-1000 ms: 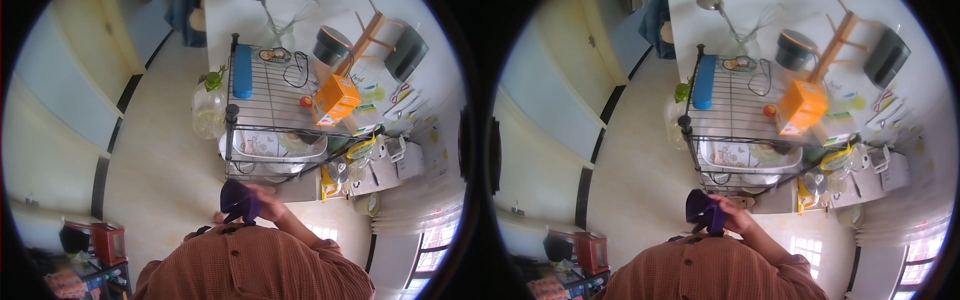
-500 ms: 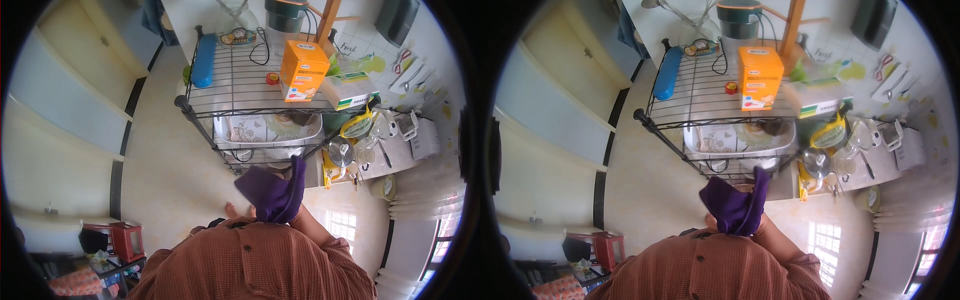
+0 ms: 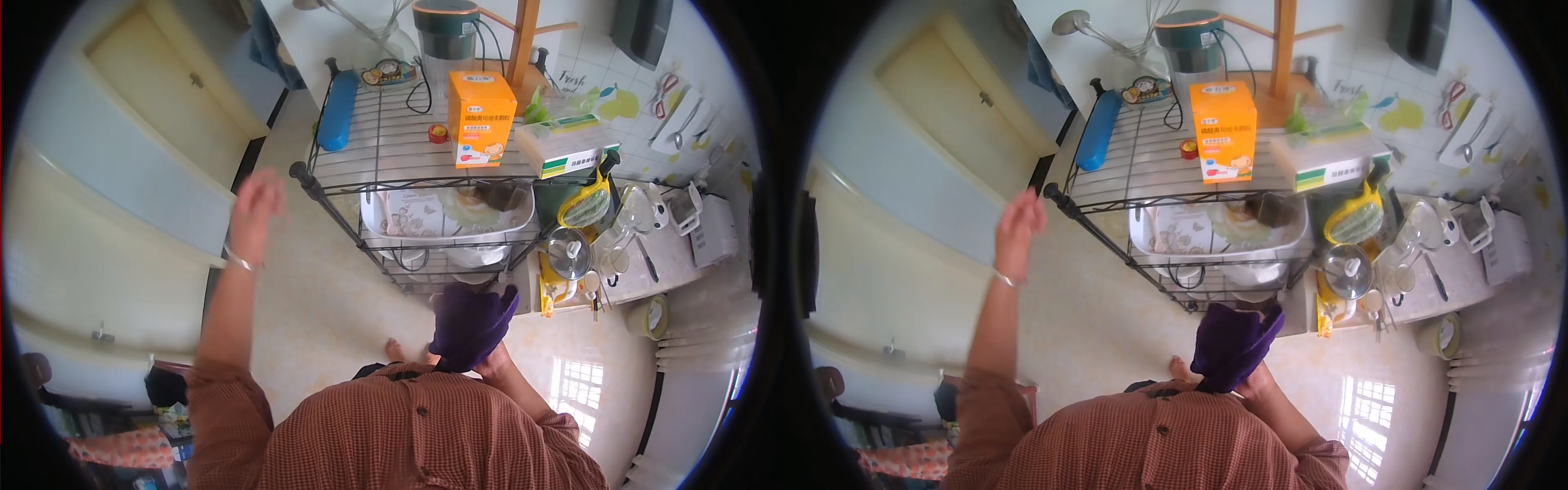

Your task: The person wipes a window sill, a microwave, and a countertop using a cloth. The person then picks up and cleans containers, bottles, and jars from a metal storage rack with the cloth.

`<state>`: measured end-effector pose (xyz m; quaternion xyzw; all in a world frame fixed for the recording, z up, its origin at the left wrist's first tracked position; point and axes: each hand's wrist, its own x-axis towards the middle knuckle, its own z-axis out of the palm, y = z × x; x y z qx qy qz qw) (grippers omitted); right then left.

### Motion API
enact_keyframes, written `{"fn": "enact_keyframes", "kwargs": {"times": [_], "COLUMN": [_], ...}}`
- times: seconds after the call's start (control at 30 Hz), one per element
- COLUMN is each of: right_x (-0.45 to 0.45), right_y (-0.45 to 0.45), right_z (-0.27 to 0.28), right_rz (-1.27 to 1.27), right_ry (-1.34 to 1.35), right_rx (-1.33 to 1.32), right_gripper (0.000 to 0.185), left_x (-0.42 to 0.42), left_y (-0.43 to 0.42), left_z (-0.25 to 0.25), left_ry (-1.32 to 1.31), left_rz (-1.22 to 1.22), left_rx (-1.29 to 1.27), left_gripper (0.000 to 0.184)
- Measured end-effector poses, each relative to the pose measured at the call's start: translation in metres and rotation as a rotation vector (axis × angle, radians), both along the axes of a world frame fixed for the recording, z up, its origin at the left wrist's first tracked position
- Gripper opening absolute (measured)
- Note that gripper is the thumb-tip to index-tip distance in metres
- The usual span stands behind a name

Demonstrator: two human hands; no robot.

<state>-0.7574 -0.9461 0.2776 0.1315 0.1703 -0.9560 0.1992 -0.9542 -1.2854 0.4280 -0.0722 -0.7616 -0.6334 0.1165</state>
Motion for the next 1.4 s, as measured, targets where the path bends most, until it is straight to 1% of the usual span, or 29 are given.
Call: {"fn": "enact_keyframes", "kwargs": {"times": [0.07,0.1,0.17,0.23,0.33,0.43,0.53,0.63,0.73,0.8,0.83,0.9,0.93,1.0,1.03,1.07,1.1,1.13,1.17,1.2,1.23,1.27,1.33,1.37,1.4], "right_x": [0.006,0.009,0.015,0.018,0.017,0.019,0.021,0.019,0.014,0.011,0.009,0.007,0.004,-0.003,-0.008,-0.013,-0.022,-0.03,-0.037,-0.043,-0.048,-0.051,-0.057,-0.057,-0.06], "right_y": [-0.003,-0.005,-0.009,-0.011,-0.007,0.004,0.012,0.017,0.019,0.018,0.018,0.015,0.013,0.011,0.007,0.0,-0.002,-0.005,-0.005,-0.004,-0.003,-0.002,0.0,-0.001,-0.003], "right_z": [0.004,0.004,0.004,0.003,0.003,-0.003,-0.002,0.004,0.004,0.005,0.008,0.015,0.01,-0.002,0.017,0.052,0.062,0.073,0.066,0.069,0.073,0.067,0.055,0.058,0.06], "right_rz": [0.018,0.022,0.017,-0.002,-0.022,-0.02,-0.019,-0.025,0.006,0.036,0.055,0.096,0.116,0.157,0.118,0.078,0.025,-0.055,-0.142,-0.162,-0.244,-0.233,-0.243,-0.271,-0.262], "right_ry": [-0.089,-0.111,-0.136,-0.133,-0.117,-0.096,-0.101,-0.099,-0.064,-0.078,-0.093,-0.121,-0.098,-0.063,-0.105,-0.151,0.063,0.222,0.68,0.923,1.158,1.088,0.944,0.942,0.936], "right_rx": [0.003,0.001,-0.009,-0.022,-0.037,-0.046,-0.08,-0.106,-0.04,0.042,0.034,0.018,0.045,0.101,0.175,0.249,0.57,0.924,1.496,1.718,1.933,1.783,1.475,1.476,1.447], "right_gripper": [0.034,0.031,0.026,0.023,0.021,0.024,0.026,0.026,0.025,0.025,0.025,0.024,0.024,0.024,0.026,0.029,0.028,0.028,0.022,0.022,0.022,0.026,0.034,0.038,0.042], "left_x": [-0.015,-0.027,-0.071,-0.102,-0.118,-0.126,-0.139,-0.106,-0.116,-0.115,-0.113,-0.082,-0.06,-0.009,0.02,0.048,0.073,0.097,0.117,0.133,0.149,0.161,0.173,0.177,0.178], "left_y": [0.043,0.062,0.082,0.104,0.13,0.137,0.126,0.136,0.1,0.061,0.044,0.019,0.01,-0.004,-0.004,-0.001,-0.001,0.001,0.004,0.011,0.024,0.038,0.057,0.063,0.07], "left_z": [0.08,0.102,0.115,0.109,0.103,0.098,0.086,0.119,0.133,0.143,0.148,0.157,0.158,0.151,0.147,0.138,0.12,0.102,0.084,0.067,0.059,0.053,0.032,0.02,0.014], "left_ry": [-0.001,-0.019,-0.027,-0.043,-0.238,-0.318,-0.21,-0.431,-0.579,-0.674,-0.705,-0.652,-0.621,-0.51,-0.524,-0.542,-0.529,-0.519,-0.506,-0.491,-0.531,-0.575,-0.573,-0.58,-0.619], "left_rz": [-0.094,-0.156,-0.208,-0.085,-0.021,-0.037,-0.032,0.006,-0.055,-0.136,-0.172,-0.222,-0.248,-0.334,-0.331,-0.329,-0.372,-0.415,-0.543,-0.673,-0.679,-0.687,-0.691,-0.655,-0.621], "left_rx": [-0.309,-0.487,-0.968,-1.38,-1.6,-1.585,-1.583,-1.268,-0.902,-0.548,-0.366,-0.082,0.057,0.272,0.374,0.477,0.523,0.572,0.59,0.61,0.614,0.617,0.582,0.618,0.601], "left_gripper": [0.041,0.045,0.058,0.074,0.088,0.092,0.088,0.077,0.057,0.045,0.039,0.037,0.037,0.045,0.049,0.054,0.056,0.059,0.062,0.066,0.067,0.068,0.066,0.063,0.063]}}
